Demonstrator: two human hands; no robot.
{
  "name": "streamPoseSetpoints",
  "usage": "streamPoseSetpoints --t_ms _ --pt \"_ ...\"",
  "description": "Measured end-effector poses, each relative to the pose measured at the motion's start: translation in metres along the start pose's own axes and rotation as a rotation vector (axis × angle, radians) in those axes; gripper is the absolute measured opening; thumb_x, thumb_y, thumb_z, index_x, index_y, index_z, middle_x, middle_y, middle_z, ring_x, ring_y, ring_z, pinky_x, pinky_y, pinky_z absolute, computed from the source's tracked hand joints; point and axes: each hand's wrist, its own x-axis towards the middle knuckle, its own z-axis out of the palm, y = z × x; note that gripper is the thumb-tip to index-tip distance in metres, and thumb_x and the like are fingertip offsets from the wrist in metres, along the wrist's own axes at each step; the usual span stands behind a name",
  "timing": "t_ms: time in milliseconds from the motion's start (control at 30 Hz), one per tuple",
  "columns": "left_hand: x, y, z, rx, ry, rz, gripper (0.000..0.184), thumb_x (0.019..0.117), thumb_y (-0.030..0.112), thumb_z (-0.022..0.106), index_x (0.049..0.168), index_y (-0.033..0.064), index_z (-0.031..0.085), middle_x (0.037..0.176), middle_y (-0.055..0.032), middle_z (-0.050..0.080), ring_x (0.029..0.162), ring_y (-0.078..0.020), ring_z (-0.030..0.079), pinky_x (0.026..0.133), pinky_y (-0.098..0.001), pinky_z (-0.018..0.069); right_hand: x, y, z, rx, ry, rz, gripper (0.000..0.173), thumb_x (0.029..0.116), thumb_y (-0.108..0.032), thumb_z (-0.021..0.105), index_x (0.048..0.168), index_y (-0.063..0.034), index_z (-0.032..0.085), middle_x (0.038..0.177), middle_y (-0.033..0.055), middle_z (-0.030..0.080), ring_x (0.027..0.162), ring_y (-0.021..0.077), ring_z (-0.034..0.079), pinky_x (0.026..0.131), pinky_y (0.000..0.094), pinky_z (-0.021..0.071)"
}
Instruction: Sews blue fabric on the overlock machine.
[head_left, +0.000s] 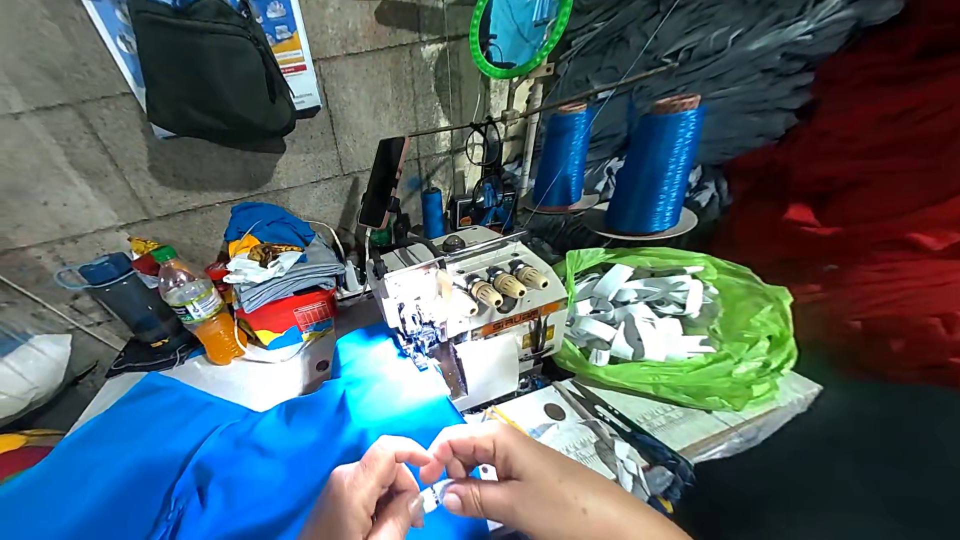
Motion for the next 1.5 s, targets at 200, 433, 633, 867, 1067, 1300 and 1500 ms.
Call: streamPoseSetpoints --t_ms 200,433,633,867,1067,1300,1500 --pt "-0.002 0.003 0.003 0.086 0.068 0.01 0.027 0.0953 -0.003 0.059 0.121 -0.0092 0.059 0.08 -0.0104 0.069 0.067 -0.009 0.063 0.065 -0.0195 0.0526 0.001 0.003 0.0 0.052 0.007 0.019 0.007 0.0952 -0.014 0.068 0.089 -0.0096 0.067 0.072 -0.0123 0.056 0.062 -0.0082 0.049 0.057 0.0105 0.0394" --pt "-0.016 -0.011 0.006 0.046 0.203 -0.188 0.026 0.0934 -0.001 0.059 0.117 -0.0088 0.066 0.091 -0.0093 0.071 0.079 -0.0067 0.065 0.07 -0.021 0.0534 -0.01 0.019 0.001 0.357 0.018 0.045 0.011 0.093 -0.014 0.067 0.086 -0.0223 0.066 0.072 -0.017 0.062 0.063 -0.0066 0.057 0.058 0.0128 0.0469" --pt "-0.012 -0.016 0.031 -0.336 0.163 -0.131 0.012 0.0931 0.001 0.065 0.101 -0.0072 0.067 0.099 -0.0036 0.068 0.088 -0.0005 0.064 0.078 -0.0195 0.0543 -0.006 0.021 0.018 0.344 0.059 0.051 0.01 0.0923 -0.01 0.068 0.084 -0.0164 0.068 0.068 -0.0165 0.06 0.059 -0.0079 0.053 0.055 0.0113 0.0425" --pt "-0.013 -0.012 0.035 -0.342 0.118 -0.251 0.012 0.095 0.0 0.061 0.096 -0.0056 0.071 0.094 -0.0024 0.068 0.081 0.0023 0.062 0.074 -0.0156 0.0522 -0.009 0.021 0.034 0.046 0.308 0.016 0.013 0.0855 -0.011 0.074 0.084 -0.0064 0.062 0.068 -0.0088 0.056 0.059 -0.0069 0.049 0.055 0.0107 0.0394" --pt "-0.011 -0.008 0.04 -0.384 0.269 -0.347 0.011 0.0959 0.001 0.061 0.088 0.0037 0.068 0.08 0.0079 0.068 0.074 0.003 0.064 0.071 -0.0161 0.0542 -0.022 0.034 0.025 0.156 0.134 -0.04 0.016 0.0889 -0.005 0.07 0.104 0.0004 0.067 0.083 -0.0065 0.062 0.073 -0.007 0.054 0.066 0.011 0.0447" --pt "-0.009 -0.006 0.051 -0.483 0.357 -0.34 0.012 0.0938 0.0 0.065 0.085 0.0083 0.066 0.079 0.0096 0.065 0.071 0.0022 0.063 0.07 -0.017 0.0549 -0.02 0.034 0.036 0.284 0.263 -0.049 0.004 0.0936 -0.012 0.068 0.09 -0.0107 0.066 0.074 -0.0149 0.06 0.065 -0.0095 0.053 0.06 0.0108 0.0433" --pt "-0.015 -0.008 0.045 -0.494 0.285 -0.373 0.029 0.1063 0.006 0.039 0.106 0.0001 0.068 0.092 0.0046 0.069 0.083 -0.0026 0.067 0.075 -0.0216 0.0564 -0.02 0.043 0.032 0.608 0.197 0.021 0.022 0.0922 -0.007 0.061 0.081 -0.0247 0.068 0.077 -0.0149 0.068 0.07 -0.0041 0.062 0.067 0.017 0.0519"
